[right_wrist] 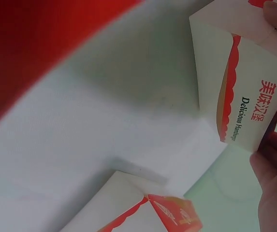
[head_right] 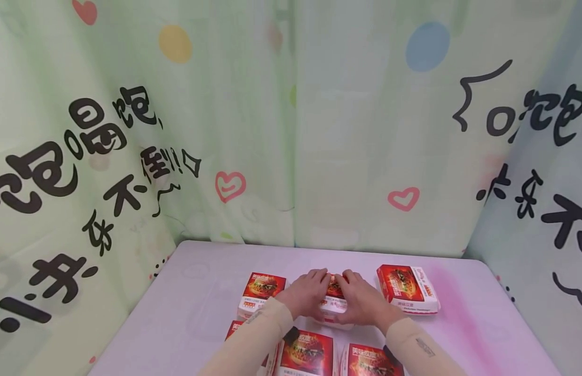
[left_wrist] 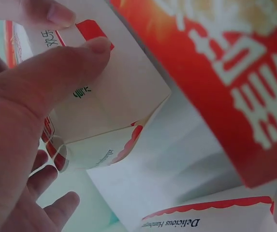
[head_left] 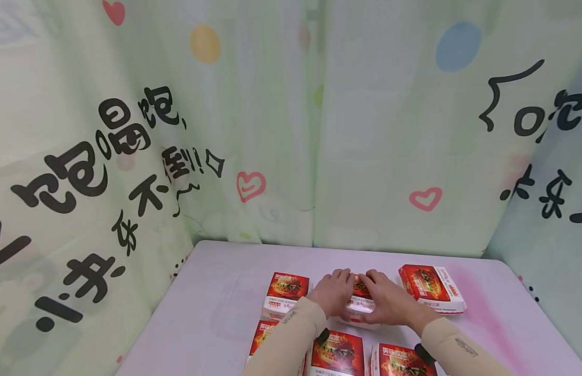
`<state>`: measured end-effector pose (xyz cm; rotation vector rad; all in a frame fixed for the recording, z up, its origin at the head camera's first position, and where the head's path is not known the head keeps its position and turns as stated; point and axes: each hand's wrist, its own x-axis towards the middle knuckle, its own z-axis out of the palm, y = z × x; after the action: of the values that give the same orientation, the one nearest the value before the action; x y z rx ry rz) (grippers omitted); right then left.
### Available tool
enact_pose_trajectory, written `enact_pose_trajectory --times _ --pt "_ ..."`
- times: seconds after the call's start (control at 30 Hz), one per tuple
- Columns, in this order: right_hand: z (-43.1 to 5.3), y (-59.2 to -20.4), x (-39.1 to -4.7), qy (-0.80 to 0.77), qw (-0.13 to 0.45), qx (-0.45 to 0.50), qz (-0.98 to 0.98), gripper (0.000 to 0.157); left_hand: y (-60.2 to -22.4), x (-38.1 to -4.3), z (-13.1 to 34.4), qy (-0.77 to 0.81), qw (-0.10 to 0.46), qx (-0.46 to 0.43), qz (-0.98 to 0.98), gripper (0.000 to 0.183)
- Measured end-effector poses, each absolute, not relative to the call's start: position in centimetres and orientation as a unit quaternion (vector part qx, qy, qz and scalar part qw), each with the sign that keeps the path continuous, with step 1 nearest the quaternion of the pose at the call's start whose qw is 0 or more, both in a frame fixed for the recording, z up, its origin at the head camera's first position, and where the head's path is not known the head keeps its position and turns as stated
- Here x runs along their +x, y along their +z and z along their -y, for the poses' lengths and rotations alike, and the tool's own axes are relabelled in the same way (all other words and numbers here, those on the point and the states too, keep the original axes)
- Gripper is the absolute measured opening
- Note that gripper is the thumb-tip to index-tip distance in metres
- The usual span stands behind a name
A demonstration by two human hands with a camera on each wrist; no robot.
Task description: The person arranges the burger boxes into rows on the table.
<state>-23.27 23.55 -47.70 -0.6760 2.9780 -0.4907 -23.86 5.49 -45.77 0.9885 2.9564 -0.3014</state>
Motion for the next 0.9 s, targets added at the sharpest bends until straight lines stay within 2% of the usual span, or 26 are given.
enact_pose_trajectory --times 0.3,0.73,0.9 --pt "-23.0 -47.8 -23.0 -0.149 0.017 -0.237 -0.96 0.09 -46.0 -24.3 -4.6 -0.039 0.071 0.295 -0.952 0.098" --pt "-22.4 -47.4 -22.7 -0.143 -0.006 -0.253 -0.957 0.091 -45.4 -24.6 -3.7 -0.065 0.012 0.324 -0.944 0.09" --pt "-22.3 -47.2 -22.4 -0.164 0.009 -0.243 -0.956 0.094 -45.4 -24.8 -3.3 -0.057 0.007 0.323 -0.945 0.09"
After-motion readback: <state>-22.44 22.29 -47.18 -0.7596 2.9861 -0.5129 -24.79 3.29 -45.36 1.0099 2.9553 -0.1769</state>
